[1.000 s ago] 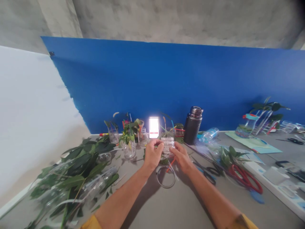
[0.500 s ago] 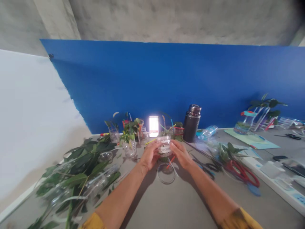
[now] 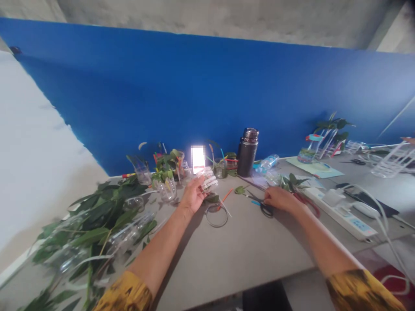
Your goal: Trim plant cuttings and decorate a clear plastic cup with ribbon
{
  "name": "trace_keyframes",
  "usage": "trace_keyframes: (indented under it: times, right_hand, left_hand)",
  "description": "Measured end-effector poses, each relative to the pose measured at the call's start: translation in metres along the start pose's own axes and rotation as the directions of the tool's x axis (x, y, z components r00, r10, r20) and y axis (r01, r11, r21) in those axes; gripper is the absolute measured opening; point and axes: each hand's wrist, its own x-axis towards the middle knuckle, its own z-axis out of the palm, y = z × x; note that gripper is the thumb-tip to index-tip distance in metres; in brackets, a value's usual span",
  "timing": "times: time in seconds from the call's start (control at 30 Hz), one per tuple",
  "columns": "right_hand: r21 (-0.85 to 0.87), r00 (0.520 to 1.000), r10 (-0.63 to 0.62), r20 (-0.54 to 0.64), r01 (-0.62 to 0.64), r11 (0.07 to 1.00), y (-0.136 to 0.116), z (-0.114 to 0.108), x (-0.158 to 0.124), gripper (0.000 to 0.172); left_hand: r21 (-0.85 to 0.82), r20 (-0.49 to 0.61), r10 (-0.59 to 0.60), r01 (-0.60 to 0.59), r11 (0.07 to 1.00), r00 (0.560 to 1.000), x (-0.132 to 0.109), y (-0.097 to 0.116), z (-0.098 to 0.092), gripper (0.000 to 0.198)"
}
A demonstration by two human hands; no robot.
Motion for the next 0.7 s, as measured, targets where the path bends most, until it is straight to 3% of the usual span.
trace_keyframes:
  times: [0.1, 0.27, 0.43, 0.7]
  right_hand:
    - [-0.023, 0.999, 0.04, -0.036, -0.041, 0.999, -0.005, 0.003, -0.008, 0.026]
    - [-0.144, 0.993, 0.117, -0.013, -0.117, 0.983, -0.017, -0.006, -0.017, 0.025]
    - [-0.19, 1.0, 0.004, -0.025, -0.008, 0.982, -0.016, -0.004, -0.025, 0.031]
    - [-0.279, 0.99, 0.135, -0.048, -0.143, 0.95, -0.017, 0.008, -0.03, 0.034]
  left_hand:
    - [0.01, 0.025, -0.007, 0.007, 1.0, 1.0, 0.0, 0.0, -0.001, 0.042]
    - [0.029, 0.109, 0.001, -0.005, 1.0, 0.994, -0.001, 0.001, -0.003, 0.046]
    - [0.044, 0.083, -0.003, -0.001, 0.999, 0.997, -0.002, 0.0, -0.003, 0.038]
    - [0.04, 0.087, -0.022, 0.018, 0.999, 0.996, -0.001, 0.003, -0.004, 0.04]
